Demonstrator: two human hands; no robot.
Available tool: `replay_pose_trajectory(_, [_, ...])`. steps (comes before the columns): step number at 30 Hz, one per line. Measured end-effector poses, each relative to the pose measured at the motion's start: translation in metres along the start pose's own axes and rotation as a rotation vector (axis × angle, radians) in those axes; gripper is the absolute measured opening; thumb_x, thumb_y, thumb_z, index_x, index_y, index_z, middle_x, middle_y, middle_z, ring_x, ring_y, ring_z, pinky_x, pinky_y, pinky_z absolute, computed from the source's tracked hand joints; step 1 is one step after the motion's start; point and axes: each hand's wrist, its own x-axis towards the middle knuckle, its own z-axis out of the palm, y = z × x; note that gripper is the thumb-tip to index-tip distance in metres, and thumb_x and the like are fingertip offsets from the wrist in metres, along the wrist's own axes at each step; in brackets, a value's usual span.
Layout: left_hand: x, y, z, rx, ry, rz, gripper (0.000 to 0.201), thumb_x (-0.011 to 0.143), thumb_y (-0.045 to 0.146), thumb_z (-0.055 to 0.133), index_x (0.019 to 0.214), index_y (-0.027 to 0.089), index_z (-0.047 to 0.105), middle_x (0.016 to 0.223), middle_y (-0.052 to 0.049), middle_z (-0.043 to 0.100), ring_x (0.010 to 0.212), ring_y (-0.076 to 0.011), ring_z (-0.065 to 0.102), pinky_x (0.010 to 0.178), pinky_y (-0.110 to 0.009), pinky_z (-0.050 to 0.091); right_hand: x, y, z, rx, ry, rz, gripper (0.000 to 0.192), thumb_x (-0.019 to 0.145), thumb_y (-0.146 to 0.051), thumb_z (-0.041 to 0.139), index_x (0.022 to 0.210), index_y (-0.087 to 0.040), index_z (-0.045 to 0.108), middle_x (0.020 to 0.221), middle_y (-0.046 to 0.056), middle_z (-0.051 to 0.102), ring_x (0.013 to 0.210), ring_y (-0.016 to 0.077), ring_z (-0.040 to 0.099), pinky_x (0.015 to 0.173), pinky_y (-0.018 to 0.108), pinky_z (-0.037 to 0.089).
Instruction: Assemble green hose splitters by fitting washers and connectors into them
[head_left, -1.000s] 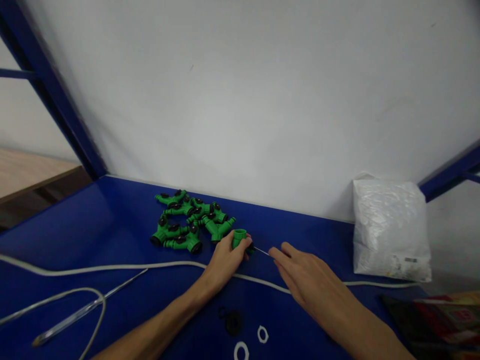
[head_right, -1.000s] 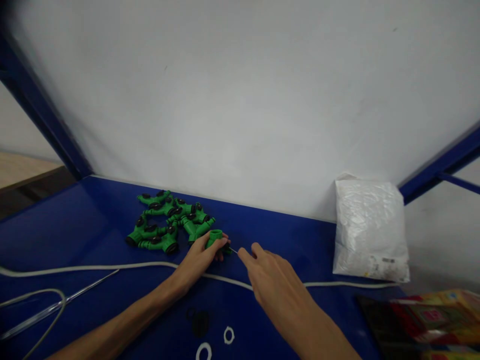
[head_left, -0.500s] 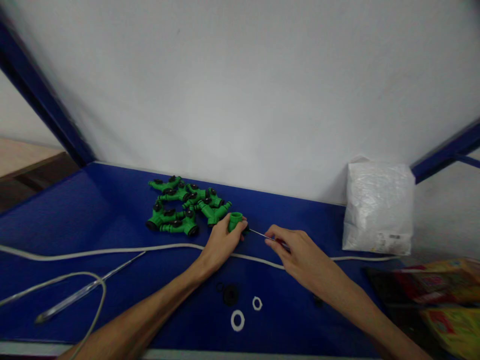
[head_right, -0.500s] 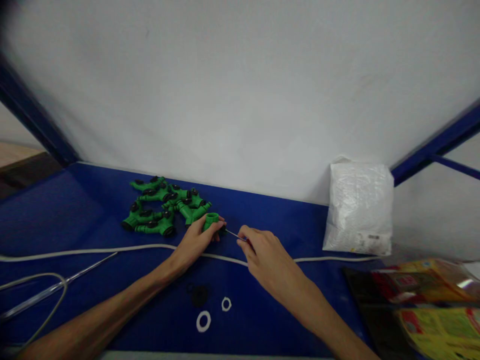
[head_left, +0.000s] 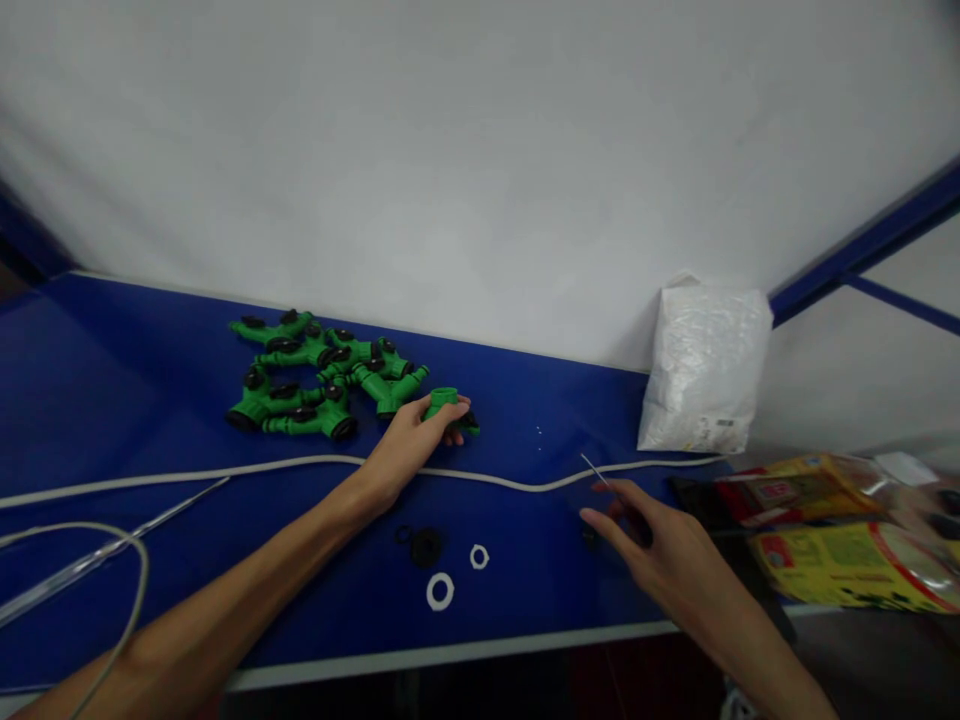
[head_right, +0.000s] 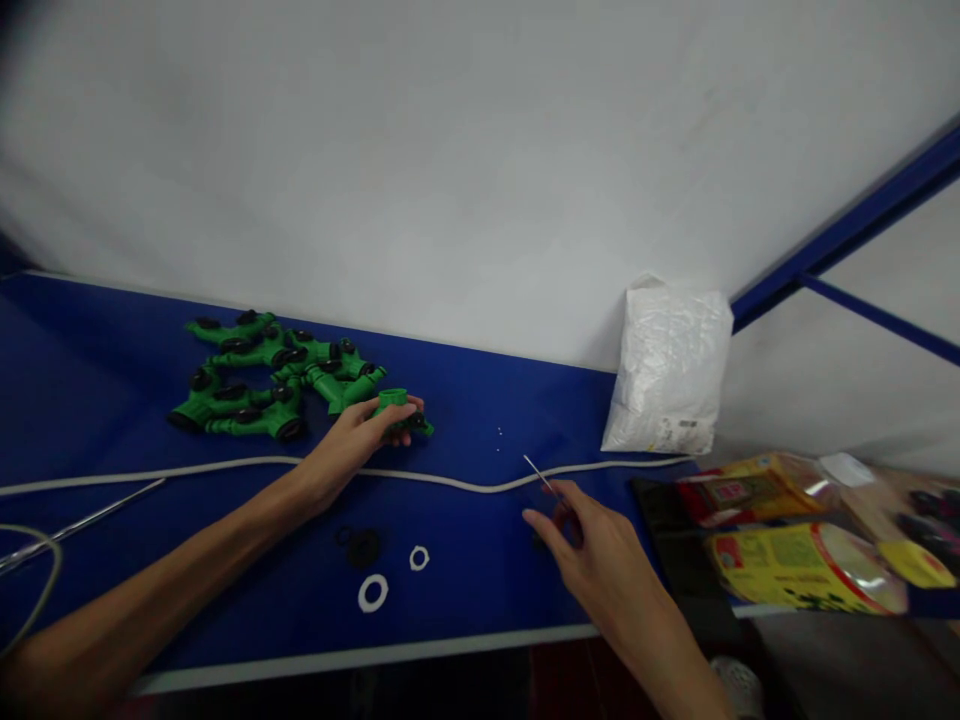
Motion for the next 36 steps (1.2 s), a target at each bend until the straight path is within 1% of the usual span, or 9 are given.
replay_pose_trajectory(3, [0.001,-0.004,0.001,-0.024,-0.026,-0.039,0.037,0.082,0.039,0.066,0.108,0.013,0.07,0.078,-0.003,0.069,0.069,-0.0146,0.057,0.07,-0.027,0.043,-0.015,0.014,0.012,-0.005,0.045,0.057,0.038,0.079,-0.047,0.067,0.105,-0.018,0.069,0.079,0.007,0.074,0.07,0.0262,0.072,0.07,0.035,0.054])
replay_pose_trajectory(5, [0.001,-0.004,0.001,-0.067,-0.028,-0.068,0.04,0.08,0.039,0.069,0.109,0.013,0.069,0.092,-0.006,0.071,0.071,-0.0139,0.059,0.072,-0.027,0.044,-0.017,0.016,0.02,0.029,0.032,0.055,0.031,0.077,-0.041,0.066,0.098,-0.018,0.07,0.082,0.009,0.075,0.072,0.027,0.072,0.071,0.036,0.055])
replay_pose_trajectory(10, [-0.002,0.002,0.0,-0.199,-0.059,-0.152,0.036,0.079,0.041,0.07,0.102,0.013,0.073,0.109,-0.01,0.071,0.079,-0.0136,0.061,0.082,-0.028,0.047,-0.006,0.004,0.028,0.194,-0.009,0.05,0.02,0.08,-0.037,0.061,0.09,-0.021,0.069,0.09,0.008,0.076,0.079,0.0251,0.072,0.075,0.035,0.054])
replay_pose_trajectory(19, [-0.001,0.003,-0.005,-0.282,-0.096,-0.18,0.031,0.085,0.038,0.062,0.098,0.013,0.074,0.099,-0.008,0.075,0.077,-0.0142,0.063,0.079,-0.025,0.048,0.038,-0.051,0.033,0.683,-0.162,-0.006,0.026,0.08,-0.04,0.072,0.097,-0.021,0.068,0.089,0.001,0.067,0.081,0.0165,0.062,0.074,0.027,0.047])
replay_pose_trajectory(23, [0.003,0.002,-0.005,-0.344,-0.145,-0.254,0.032,0.091,0.029,0.048,0.085,0.01,0.073,0.08,-0.009,0.073,0.076,-0.0145,0.065,0.074,-0.02,0.049,0.068,-0.069,0.038,0.764,-0.253,-0.058,0.032,0.082,-0.041,0.07,0.105,-0.02,0.072,0.071,-0.003,0.059,0.061,0.0113,0.049,0.057,0.025,0.036])
replay_pose_trajectory(25, [0.004,0.003,-0.005,-0.425,-0.163,-0.308,0.032,0.09,0.023,0.043,0.081,0.01,0.071,0.076,-0.01,0.072,0.075,-0.0147,0.067,0.072,-0.02,0.05,0.083,-0.077,0.043,0.801,-0.256,-0.095,0.032,0.08,-0.041,0.073,0.103,-0.018,0.073,0.064,-0.004,0.053,0.056,0.0099,0.042,0.052,0.025,0.031])
replay_pose_trajectory(28, [0.005,0.006,-0.007,-0.543,-0.155,-0.37,0.026,0.086,0.015,0.044,0.082,0.011,0.069,0.077,-0.009,0.071,0.071,-0.0151,0.068,0.07,-0.021,0.052,0.1,-0.085,0.051,0.884,-0.219,-0.136,0.033,0.073,-0.038,0.079,0.097,-0.017,0.072,0.062,-0.005,0.054,0.055,0.0097,0.043,0.051,0.024,0.03])
replay_pose_trajectory(34, [0.005,0.009,-0.007,-0.628,-0.094,-0.402,0.013,0.081,0.009,0.055,0.083,0.014,0.067,0.08,-0.007,0.072,0.072,-0.0153,0.069,0.075,-0.025,0.056,0.1,-0.09,0.062,1.224,-0.264,-0.076,0.033,0.074,-0.035,0.081,0.096,-0.018,0.064,0.081,0.001,0.068,0.051,0.0056,0.042,0.046,0.021,0.029])
replay_pose_trajectory(36, [0.005,0.01,-0.005,-0.621,-0.089,-0.409,0.015,0.085,0.011,0.054,0.082,0.013,0.069,0.088,-0.009,0.073,0.079,-0.0162,0.071,0.074,-0.023,0.055,0.097,-0.09,0.061,1.354,-0.285,-0.027,0.03,0.077,-0.035,0.08,0.096,-0.019,0.062,0.073,-0.001,0.066,0.047,0.0047,0.038,0.045,0.021,0.027])
